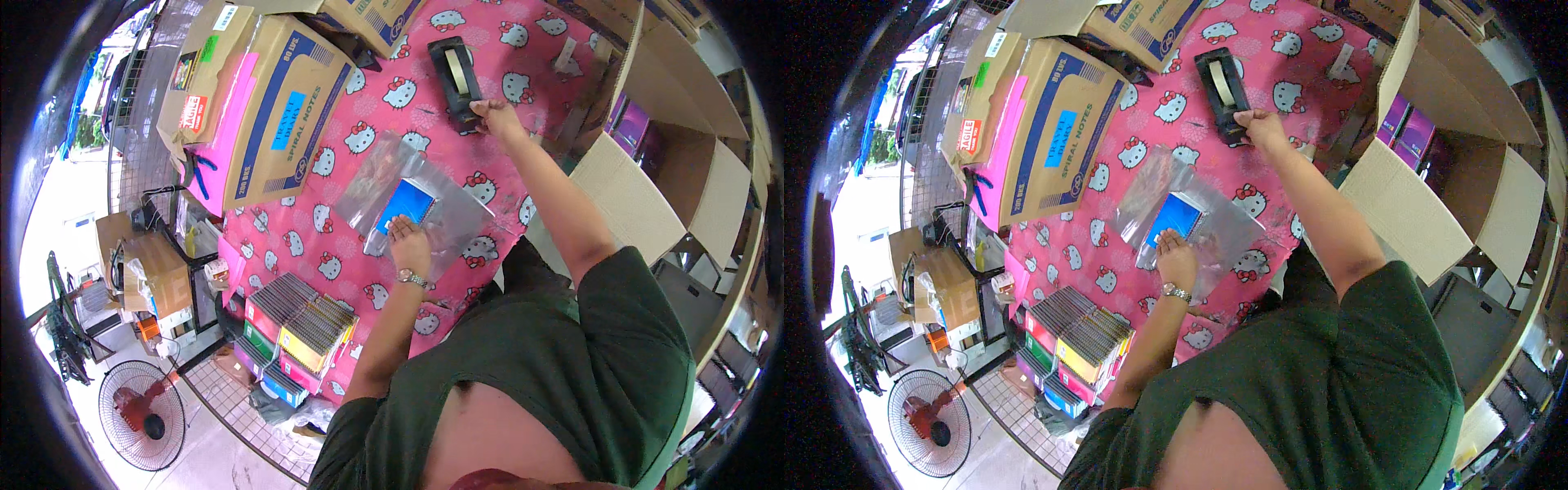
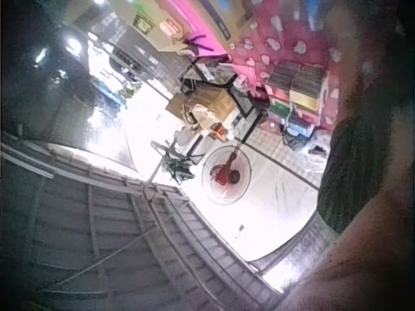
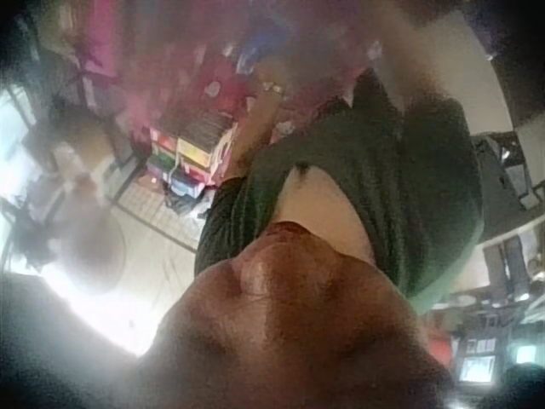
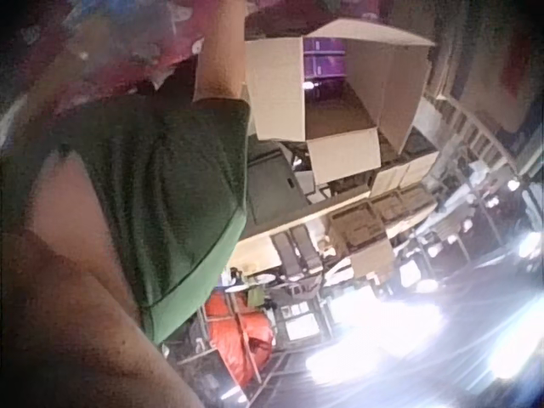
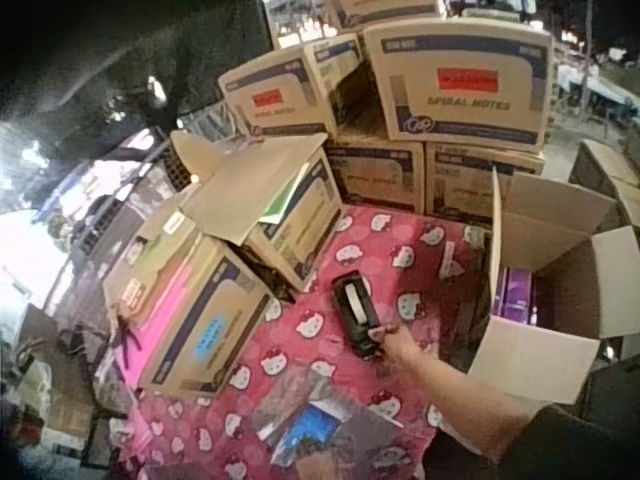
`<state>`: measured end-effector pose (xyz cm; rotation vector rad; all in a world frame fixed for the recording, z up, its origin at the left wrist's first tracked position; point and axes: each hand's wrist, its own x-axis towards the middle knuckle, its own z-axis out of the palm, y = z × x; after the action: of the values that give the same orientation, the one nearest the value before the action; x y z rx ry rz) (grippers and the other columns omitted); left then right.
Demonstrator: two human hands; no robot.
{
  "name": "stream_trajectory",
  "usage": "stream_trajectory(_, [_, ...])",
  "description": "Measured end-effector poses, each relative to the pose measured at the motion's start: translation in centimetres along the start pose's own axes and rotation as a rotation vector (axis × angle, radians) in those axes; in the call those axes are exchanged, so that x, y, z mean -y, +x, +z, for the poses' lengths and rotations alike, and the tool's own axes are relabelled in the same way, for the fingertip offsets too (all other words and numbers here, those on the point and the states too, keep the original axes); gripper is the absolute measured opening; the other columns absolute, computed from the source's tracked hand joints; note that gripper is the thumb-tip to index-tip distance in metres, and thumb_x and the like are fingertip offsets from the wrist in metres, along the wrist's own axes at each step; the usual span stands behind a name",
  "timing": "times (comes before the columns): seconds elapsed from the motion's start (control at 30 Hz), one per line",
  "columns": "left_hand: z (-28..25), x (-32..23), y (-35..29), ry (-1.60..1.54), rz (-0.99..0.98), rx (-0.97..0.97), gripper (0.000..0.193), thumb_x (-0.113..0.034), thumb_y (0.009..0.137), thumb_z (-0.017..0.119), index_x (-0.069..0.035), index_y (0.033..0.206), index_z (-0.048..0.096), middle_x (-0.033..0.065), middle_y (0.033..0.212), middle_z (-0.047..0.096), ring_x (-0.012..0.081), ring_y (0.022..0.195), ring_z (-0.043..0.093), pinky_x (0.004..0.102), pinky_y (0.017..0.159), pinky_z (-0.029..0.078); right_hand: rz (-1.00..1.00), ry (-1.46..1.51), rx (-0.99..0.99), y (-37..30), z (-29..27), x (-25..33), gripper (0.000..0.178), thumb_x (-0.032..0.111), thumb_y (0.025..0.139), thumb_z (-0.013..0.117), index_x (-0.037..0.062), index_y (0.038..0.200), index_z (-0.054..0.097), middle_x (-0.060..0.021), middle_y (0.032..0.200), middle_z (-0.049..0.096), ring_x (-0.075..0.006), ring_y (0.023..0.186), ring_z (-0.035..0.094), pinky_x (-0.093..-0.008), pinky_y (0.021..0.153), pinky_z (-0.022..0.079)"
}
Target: The person places stacks of small notebooks into clear plastic bags and seals them by hand.
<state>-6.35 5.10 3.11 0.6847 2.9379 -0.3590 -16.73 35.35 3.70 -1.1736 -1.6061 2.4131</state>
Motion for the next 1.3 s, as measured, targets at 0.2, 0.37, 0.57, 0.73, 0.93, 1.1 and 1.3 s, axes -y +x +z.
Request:
stream_trajectory(0.2, [1.2,0.8,-1.0,-0.181,-0.038,-0.066,0.049,-0.022,0.089,0.05,0.01,0.125,0.046,0.0289,0.126,0.051,0.0373,0.119,0.05,0.0431,0.104,0.037,-0.216,0.115,0.097,-3.2,-0.5,-5.4,0.006,0.012,0.086,0.06,0.0062,0.085,0.06,0.0004,0.077,0.058,-0.0089,0.064,0.05,-0.0255,0.054,0.041])
stream_trajectory(0.37, [2.0,0.6,-1.4,-0.266,-0.081,-0.179,0.042,-0.023,0.088,0.053,0.003,0.12,0.056,0.0217,0.125,0.054,0.0335,0.118,0.052,0.0412,0.102,0.04,0.307,0.141,0.652,-1.9,1.4,-7.7,0.005,0.006,0.086,0.054,0.0071,0.083,0.058,-0.0001,0.074,0.054,-0.0089,0.064,0.05,-0.0249,0.05,0.038])
stream_trajectory(0.57, [1.7,0.1,-1.3,-0.378,-0.152,-0.256,0.032,-0.021,0.085,0.057,-0.002,0.11,0.064,0.0163,0.123,0.057,0.0315,0.117,0.054,0.0397,0.098,0.044,-0.715,-1.29,1.372,-4.7,14.3,-7.2,0.015,0.013,0.07,0.064,0.0019,0.08,0.068,-0.0164,0.076,0.066,-0.0299,0.069,0.063,-0.0398,0.06,0.049])
stream_trajectory(0.73, [2.6,0.0,-1.9,-0.403,-0.165,-0.373,0.028,-0.016,0.083,0.061,-0.002,0.107,0.065,0.0163,0.122,0.058,0.0318,0.117,0.054,0.04,0.098,0.044,-0.702,-1.749,1.45,-6.2,16.3,-6.9,0.025,0.012,0.059,0.072,0.0006,0.081,0.069,-0.0192,0.084,0.067,-0.0327,0.08,0.066,-0.0419,0.068,0.052])
stream_trajectory(0.93, [2.8,-0.6,-2.5,-0.58,-0.304,-0.295,0.047,-0.015,0.083,0.061,-0.007,0.128,0.051,0.0183,0.129,0.052,0.0325,0.118,0.052,0.0408,0.101,0.042,-0.747,-1.782,1.348,-7.2,16.3,-7.8,0.028,0.011,0.058,0.074,0.002,0.085,0.069,-0.0175,0.089,0.068,-0.032,0.083,0.066,-0.0414,0.073,0.053])
stream_trajectory(1.1, [1.0,1.3,-4.2,-0.365,-0.098,-0.063,0.055,-0.022,0.084,0.061,-0.019,0.136,0.043,0.02,0.142,0.036,0.0345,0.132,0.035,0.051,0.108,0.026,-0.743,-1.793,1.112,-6.0,13.8,-4.0,0.039,0.019,0.064,0.076,0.0034,0.098,0.065,-0.0187,0.098,0.065,-0.0344,0.091,0.064,-0.0438,0.079,0.051])
stream_trajectory(1.3, [-1.1,-1.4,-1.6,-0.507,-0.295,-0.214,0.057,-0.025,0.072,0.072,-0.013,0.125,0.053,0.0212,0.14,0.036,0.037,0.135,0.027,0.0567,0.109,0.018,-0.787,-1.59,1.167,-4.4,14.3,-3.1,0.048,0.038,0.075,0.068,0.002,0.106,0.061,-0.0231,0.112,0.057,-0.0355,0.105,0.056,-0.0449,0.091,0.044])
